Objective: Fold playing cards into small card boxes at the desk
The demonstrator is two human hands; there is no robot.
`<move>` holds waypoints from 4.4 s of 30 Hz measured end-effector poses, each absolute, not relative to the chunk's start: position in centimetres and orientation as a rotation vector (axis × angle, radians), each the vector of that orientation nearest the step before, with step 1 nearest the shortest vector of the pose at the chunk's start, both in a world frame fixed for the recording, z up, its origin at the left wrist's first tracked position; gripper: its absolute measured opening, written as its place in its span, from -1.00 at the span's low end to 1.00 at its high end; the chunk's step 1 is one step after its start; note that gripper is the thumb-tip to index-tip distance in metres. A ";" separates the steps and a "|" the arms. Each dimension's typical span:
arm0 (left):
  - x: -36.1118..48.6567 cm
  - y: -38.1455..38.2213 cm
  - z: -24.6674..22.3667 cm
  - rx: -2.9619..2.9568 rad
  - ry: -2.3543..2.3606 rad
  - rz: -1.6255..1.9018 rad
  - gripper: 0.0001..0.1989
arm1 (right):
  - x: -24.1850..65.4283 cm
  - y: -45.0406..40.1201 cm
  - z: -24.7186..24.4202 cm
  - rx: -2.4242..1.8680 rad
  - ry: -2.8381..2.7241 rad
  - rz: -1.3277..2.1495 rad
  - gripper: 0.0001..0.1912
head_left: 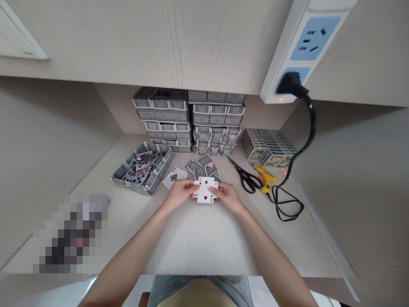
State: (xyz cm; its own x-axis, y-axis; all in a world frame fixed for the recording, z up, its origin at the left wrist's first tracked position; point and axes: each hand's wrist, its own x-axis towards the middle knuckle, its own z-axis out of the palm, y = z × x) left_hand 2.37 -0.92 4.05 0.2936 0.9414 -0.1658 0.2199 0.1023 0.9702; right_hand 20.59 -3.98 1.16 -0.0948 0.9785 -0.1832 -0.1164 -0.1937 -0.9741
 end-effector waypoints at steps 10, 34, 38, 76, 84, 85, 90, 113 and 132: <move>2.6 -1.1 4.1 1.344 1.190 0.775 -0.74 | 20.5 -3.8 0.7 -1.193 -1.035 1.483 -0.63; 2.1 -1.2 4.2 1.202 0.990 0.595 -0.60 | 20.2 -4.5 0.7 -1.214 -1.060 1.315 -0.66; 2.7 -1.5 3.8 1.226 1.068 0.661 -0.57 | 20.1 -4.6 0.4 -1.229 -1.098 1.265 -0.67; 5.1 -3.1 1.8 1.865 1.477 0.960 -0.58 | 18.9 -4.9 2.1 -1.085 -0.900 1.507 -0.71; 4.7 -2.9 2.0 2.027 1.489 1.026 -0.52 | 19.0 -5.1 2.1 -1.096 -0.949 1.484 -0.73; 4.7 -2.8 2.0 2.055 1.490 1.042 -0.53 | 19.1 -5.0 2.2 -1.095 -0.954 1.477 -0.73; 4.5 -2.2 1.5 2.167 1.528 1.093 -0.59 | 20.0 -4.9 2.7 -1.070 -1.054 1.503 -0.72; 5.7 -3.1 0.6 2.593 1.388 1.239 -0.75 | 17.9 -5.1 0.3 -1.330 -1.190 0.844 -0.68; 6.1 -4.1 -0.1 2.419 1.414 1.199 -0.75 | 18.2 -5.2 0.2 -1.478 -1.343 0.620 -0.65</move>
